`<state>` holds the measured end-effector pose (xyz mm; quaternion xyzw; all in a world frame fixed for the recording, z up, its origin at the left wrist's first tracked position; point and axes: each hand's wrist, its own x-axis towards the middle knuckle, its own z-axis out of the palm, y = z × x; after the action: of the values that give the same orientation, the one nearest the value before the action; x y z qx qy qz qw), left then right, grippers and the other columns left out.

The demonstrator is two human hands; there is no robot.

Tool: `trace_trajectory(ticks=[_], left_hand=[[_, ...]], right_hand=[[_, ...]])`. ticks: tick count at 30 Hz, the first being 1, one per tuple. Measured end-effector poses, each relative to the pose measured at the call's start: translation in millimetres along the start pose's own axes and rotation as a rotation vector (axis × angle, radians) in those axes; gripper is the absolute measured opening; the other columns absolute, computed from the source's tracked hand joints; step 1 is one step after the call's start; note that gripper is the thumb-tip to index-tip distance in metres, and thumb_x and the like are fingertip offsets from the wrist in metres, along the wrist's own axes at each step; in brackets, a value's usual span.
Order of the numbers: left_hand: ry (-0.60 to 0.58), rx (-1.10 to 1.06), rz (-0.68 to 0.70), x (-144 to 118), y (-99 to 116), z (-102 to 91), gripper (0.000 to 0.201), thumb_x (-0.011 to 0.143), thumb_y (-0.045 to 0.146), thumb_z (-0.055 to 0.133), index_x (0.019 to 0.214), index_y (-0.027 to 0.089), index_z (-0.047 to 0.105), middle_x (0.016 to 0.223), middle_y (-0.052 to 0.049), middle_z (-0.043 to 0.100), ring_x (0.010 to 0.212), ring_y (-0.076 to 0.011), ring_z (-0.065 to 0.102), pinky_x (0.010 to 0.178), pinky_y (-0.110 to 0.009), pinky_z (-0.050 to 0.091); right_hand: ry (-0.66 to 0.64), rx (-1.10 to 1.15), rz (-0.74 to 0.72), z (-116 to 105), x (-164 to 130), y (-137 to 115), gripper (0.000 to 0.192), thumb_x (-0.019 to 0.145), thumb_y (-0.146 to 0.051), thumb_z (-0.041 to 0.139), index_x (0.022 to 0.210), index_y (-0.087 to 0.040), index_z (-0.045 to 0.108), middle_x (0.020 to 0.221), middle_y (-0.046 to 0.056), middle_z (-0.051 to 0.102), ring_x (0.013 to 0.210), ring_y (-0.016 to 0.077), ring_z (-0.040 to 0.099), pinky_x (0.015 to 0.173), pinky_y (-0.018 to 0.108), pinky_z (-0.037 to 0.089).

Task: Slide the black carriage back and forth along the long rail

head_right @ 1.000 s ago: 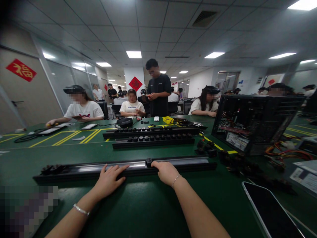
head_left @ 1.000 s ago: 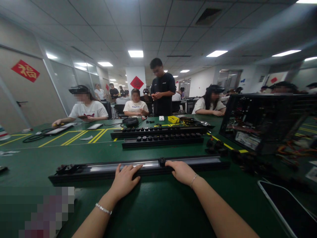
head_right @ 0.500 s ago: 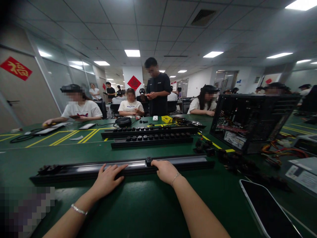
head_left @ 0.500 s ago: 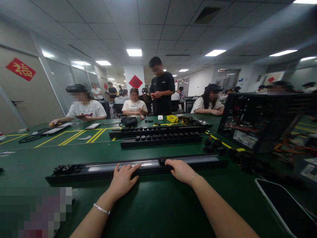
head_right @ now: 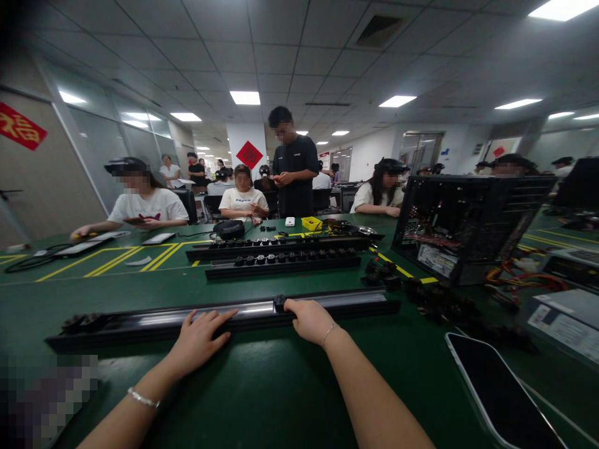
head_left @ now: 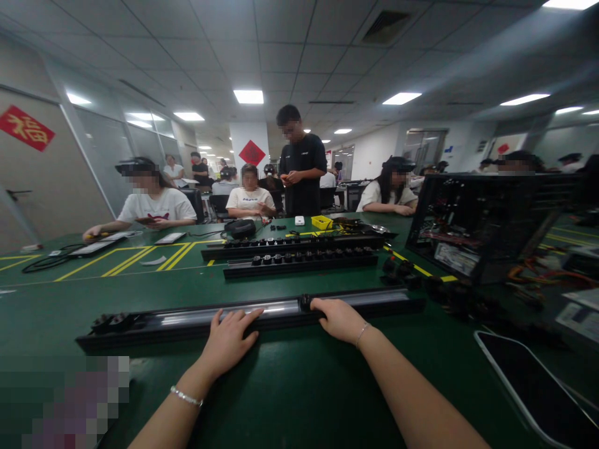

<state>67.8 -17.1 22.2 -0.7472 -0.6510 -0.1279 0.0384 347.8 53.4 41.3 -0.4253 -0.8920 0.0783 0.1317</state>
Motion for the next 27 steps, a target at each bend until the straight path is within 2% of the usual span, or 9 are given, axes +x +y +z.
trace_trajectory(ticks=[6,15,20,27], left_hand=[[-0.007,-0.010,0.002,0.2,-0.4,0.4,0.046,0.081,0.037,0.043,0.127,0.039,0.042,0.103,-0.001,0.061,0.104,-0.0195,0.053,0.104,-0.051,0.014],[-0.013,-0.002,0.000,1.3,-1.6,2.8,0.047,0.081,0.038,0.043,0.128,0.039,0.041,0.105,0.000,0.060,0.105,-0.0193,0.052,0.104,-0.050,0.013],[-0.006,-0.011,0.004,1.5,-2.4,3.3,0.046,0.081,0.038,0.043,0.127,0.040,0.041,0.105,0.000,0.060,0.106,-0.0194,0.052,0.104,-0.051,0.014],[-0.015,-0.004,0.005,1.3,-2.0,2.1,0.047,0.081,0.037,0.043,0.127,0.039,0.042,0.105,0.000,0.060,0.105,-0.0196,0.053,0.103,-0.050,0.015]], right_hand=[[-0.010,0.013,-0.016,-4.5,-4.4,4.7,0.044,0.070,-0.013,0.047,0.110,-0.028,0.056,0.108,0.001,0.064,0.098,0.0187,0.059,0.088,0.029,0.039],[-0.008,0.019,0.006,-6.4,-4.8,6.0,0.039,0.072,-0.014,0.046,0.107,-0.027,0.057,0.105,0.002,0.065,0.096,0.0181,0.059,0.084,0.027,0.039],[-0.032,-0.012,0.045,-8.9,-4.6,3.9,0.036,0.072,-0.015,0.047,0.105,-0.026,0.057,0.097,0.003,0.066,0.089,0.0187,0.059,0.077,0.027,0.039],[-0.049,-0.010,0.067,-10.3,-5.0,6.0,0.036,0.072,-0.015,0.047,0.105,-0.027,0.056,0.098,0.002,0.065,0.089,0.0182,0.059,0.076,0.026,0.038]])
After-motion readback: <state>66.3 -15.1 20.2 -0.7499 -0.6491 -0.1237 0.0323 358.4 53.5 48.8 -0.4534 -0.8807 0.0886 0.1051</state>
